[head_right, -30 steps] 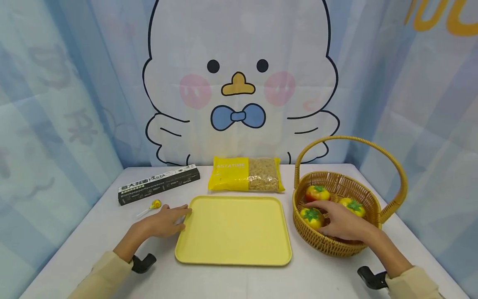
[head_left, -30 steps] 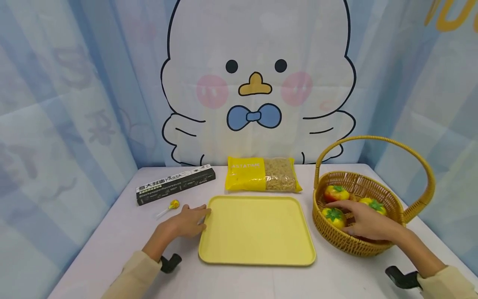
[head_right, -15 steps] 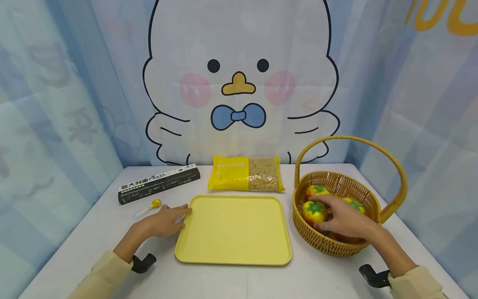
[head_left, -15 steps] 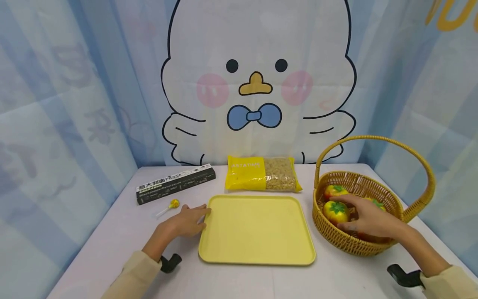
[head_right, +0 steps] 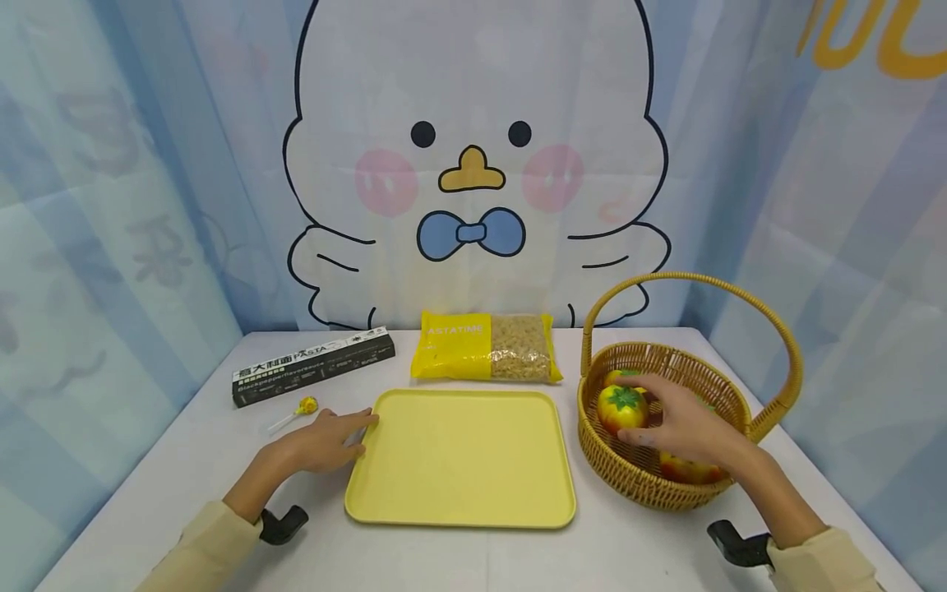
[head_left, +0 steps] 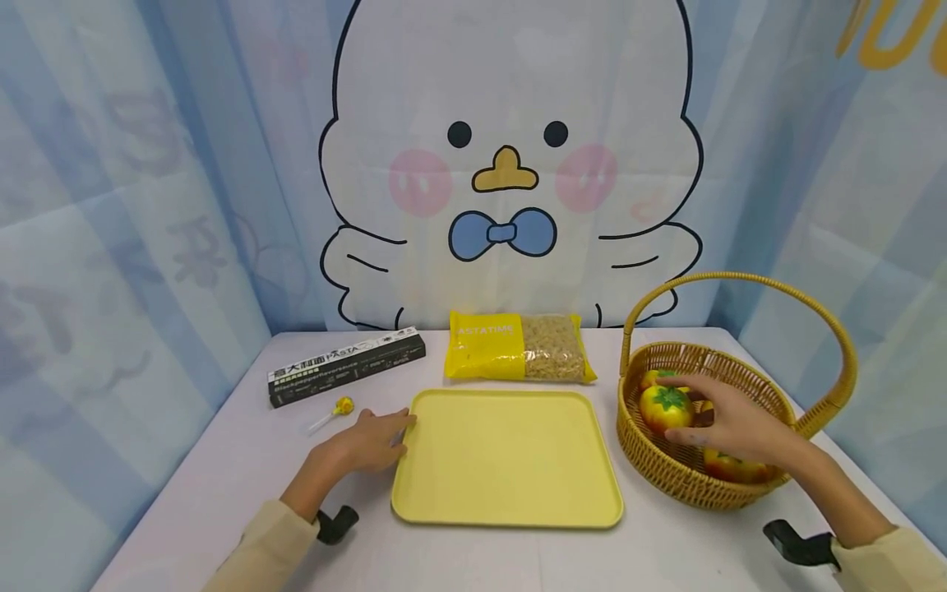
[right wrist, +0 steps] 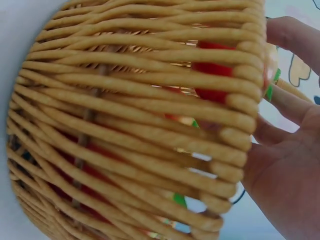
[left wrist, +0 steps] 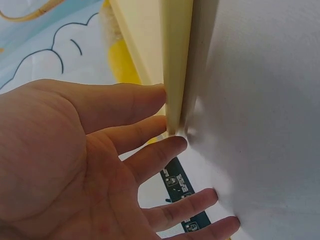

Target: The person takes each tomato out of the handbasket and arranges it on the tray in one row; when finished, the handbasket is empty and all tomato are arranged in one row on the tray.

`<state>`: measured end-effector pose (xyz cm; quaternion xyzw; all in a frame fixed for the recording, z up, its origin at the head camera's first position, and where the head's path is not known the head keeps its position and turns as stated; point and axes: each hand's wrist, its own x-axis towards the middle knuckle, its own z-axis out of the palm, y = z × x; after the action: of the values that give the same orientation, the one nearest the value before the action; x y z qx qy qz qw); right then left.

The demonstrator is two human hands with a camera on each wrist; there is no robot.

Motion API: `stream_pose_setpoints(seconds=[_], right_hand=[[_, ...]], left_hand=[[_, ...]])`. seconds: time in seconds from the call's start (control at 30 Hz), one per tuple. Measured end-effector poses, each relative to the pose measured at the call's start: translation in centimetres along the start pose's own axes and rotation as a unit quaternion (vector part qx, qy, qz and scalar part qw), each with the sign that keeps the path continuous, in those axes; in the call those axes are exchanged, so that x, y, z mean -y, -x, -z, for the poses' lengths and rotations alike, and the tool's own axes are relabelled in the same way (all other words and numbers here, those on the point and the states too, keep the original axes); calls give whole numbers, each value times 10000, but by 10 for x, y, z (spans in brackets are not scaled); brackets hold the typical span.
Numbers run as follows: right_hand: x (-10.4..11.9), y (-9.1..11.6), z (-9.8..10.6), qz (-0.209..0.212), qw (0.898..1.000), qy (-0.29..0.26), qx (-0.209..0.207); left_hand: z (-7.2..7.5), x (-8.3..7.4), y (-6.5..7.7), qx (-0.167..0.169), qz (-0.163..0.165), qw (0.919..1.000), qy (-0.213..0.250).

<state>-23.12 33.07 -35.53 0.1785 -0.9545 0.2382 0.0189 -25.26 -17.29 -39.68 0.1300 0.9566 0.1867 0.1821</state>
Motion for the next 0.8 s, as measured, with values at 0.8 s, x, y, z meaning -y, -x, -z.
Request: stream_pose_setpoints(seconds=[0.8], right_hand=[[30,-11,0,489,9976,-290,-389]], left_hand=[[1,0,-1,31,57,9999,-80]])
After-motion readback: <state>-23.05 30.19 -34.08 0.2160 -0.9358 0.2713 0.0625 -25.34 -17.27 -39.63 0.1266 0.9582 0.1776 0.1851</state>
